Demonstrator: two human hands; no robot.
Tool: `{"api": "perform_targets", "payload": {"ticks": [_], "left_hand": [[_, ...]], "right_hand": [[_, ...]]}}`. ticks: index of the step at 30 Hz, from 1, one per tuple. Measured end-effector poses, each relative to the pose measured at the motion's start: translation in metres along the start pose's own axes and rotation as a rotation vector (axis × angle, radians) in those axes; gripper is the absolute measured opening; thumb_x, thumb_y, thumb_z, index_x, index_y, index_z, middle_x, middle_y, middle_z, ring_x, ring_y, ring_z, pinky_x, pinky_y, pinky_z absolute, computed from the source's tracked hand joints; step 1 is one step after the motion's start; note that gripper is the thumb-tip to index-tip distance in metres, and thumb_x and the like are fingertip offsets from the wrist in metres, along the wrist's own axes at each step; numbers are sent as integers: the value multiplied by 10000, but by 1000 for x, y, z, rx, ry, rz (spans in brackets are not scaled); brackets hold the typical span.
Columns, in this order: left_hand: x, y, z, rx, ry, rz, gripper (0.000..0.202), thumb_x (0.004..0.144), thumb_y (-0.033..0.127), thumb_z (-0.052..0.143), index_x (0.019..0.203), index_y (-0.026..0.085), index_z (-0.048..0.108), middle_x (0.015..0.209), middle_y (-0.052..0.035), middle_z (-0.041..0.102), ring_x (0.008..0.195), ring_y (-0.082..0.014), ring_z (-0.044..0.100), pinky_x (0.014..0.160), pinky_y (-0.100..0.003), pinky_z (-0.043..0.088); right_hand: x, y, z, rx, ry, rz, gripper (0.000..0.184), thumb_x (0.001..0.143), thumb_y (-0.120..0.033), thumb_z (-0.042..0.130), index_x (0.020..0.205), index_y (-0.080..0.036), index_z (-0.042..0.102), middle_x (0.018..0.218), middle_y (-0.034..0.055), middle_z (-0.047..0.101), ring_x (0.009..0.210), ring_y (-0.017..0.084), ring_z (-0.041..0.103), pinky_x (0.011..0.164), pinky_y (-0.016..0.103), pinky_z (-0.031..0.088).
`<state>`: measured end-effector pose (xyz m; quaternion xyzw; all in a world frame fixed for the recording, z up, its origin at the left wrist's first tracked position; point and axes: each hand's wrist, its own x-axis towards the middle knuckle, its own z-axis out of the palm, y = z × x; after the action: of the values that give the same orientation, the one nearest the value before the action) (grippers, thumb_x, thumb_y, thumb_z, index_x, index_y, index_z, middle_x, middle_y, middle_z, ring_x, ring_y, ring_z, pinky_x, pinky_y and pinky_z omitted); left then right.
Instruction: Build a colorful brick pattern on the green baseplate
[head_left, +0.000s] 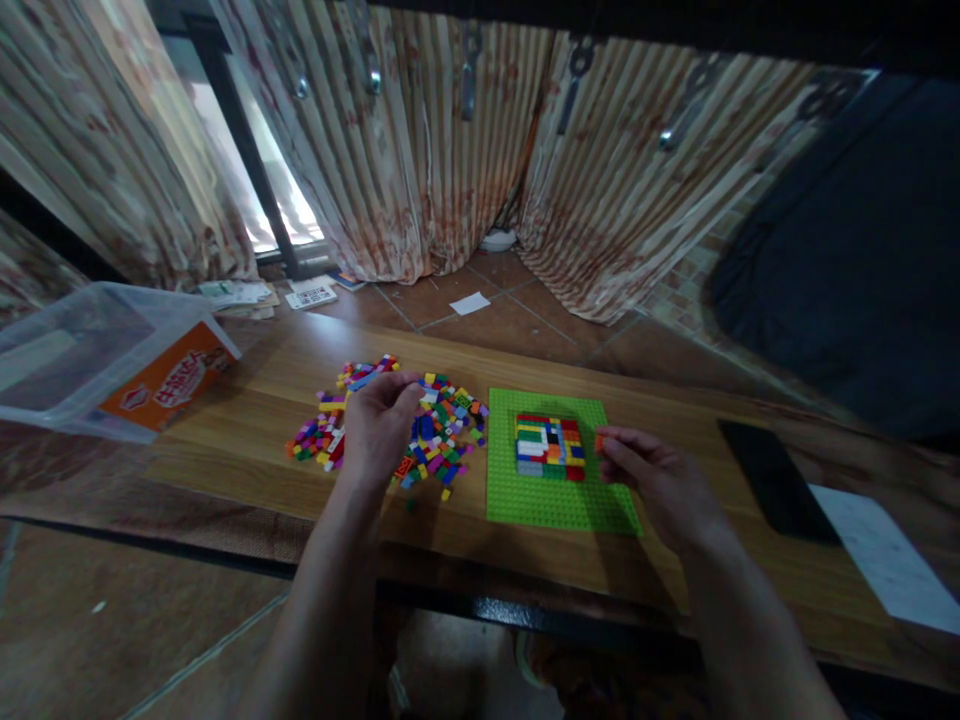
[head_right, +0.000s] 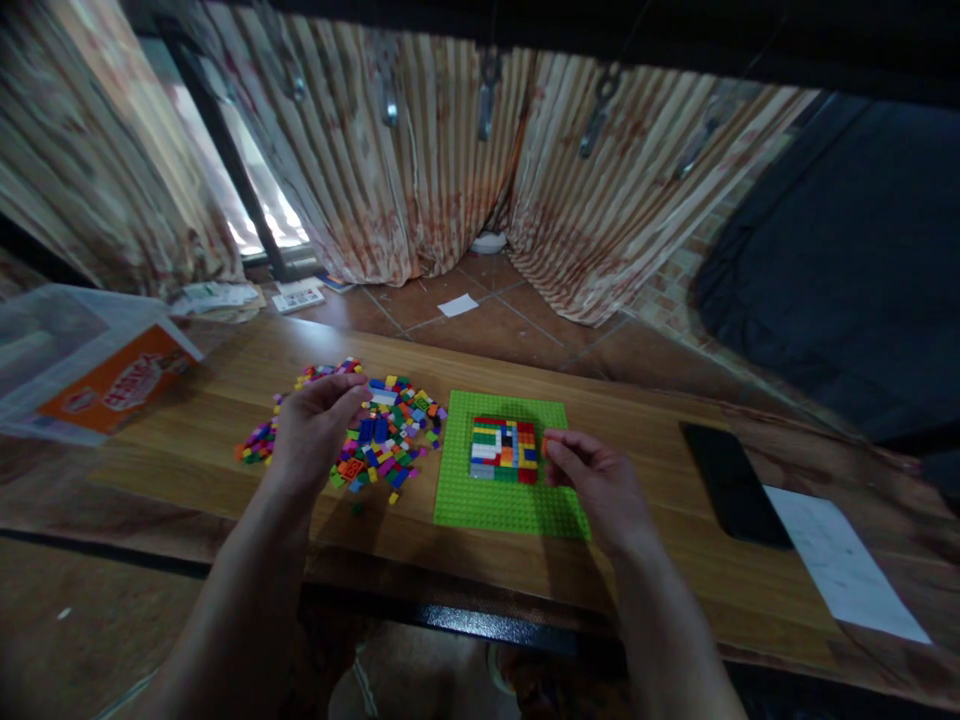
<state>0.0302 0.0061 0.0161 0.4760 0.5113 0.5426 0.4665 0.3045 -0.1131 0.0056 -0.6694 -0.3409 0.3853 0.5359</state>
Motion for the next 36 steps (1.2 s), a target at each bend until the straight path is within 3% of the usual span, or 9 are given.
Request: {"api": "perform_targets", "payload": {"ticks": [5,11,19,28,36], "left_hand": [[-1,1,1,6,-5,14,148,676,222,713,801,146,728,679,-4,672,558,-95,547,544,-202,431],[1,-3,1,28,1,28,145,676,217,711,804,152,733,661,-3,668,570,-108,562,544,-208,434],[1,-6,0,6,-12,32,173,681,238,720,829,149,731,695,-7,681,572,-105,573,554,-209,447],[0,-4,0,25,-12,42,162,690,231,709,825,145,734,691,-10,681,577,-104,566,553,-206,436],[0,-3,0,50,-23,40,162,687,210,692,828,139,728,664,-3,669,573,-107,570,535,-202,433]], "right_hand": [[-3,1,-8,-116,-77,109,434,545,-488,849,822,-178,724,641,16,686,557,132,606,552,280,532],[-2,5,-8,-227,-159,136,340,576,-435,826,770,-184,703,670,24,698,563,135,615,521,269,521],[3,12,-8,-315,-137,97,290,595,-432,786,729,-183,720,661,9,682,568,120,574,512,249,480],[6,20,-3,-289,-94,136,317,575,-450,795,690,-174,687,617,8,661,535,124,590,513,275,526],[6,22,0,-368,-60,49,290,629,-445,755,714,-180,674,633,10,668,554,131,602,515,261,521]]}}
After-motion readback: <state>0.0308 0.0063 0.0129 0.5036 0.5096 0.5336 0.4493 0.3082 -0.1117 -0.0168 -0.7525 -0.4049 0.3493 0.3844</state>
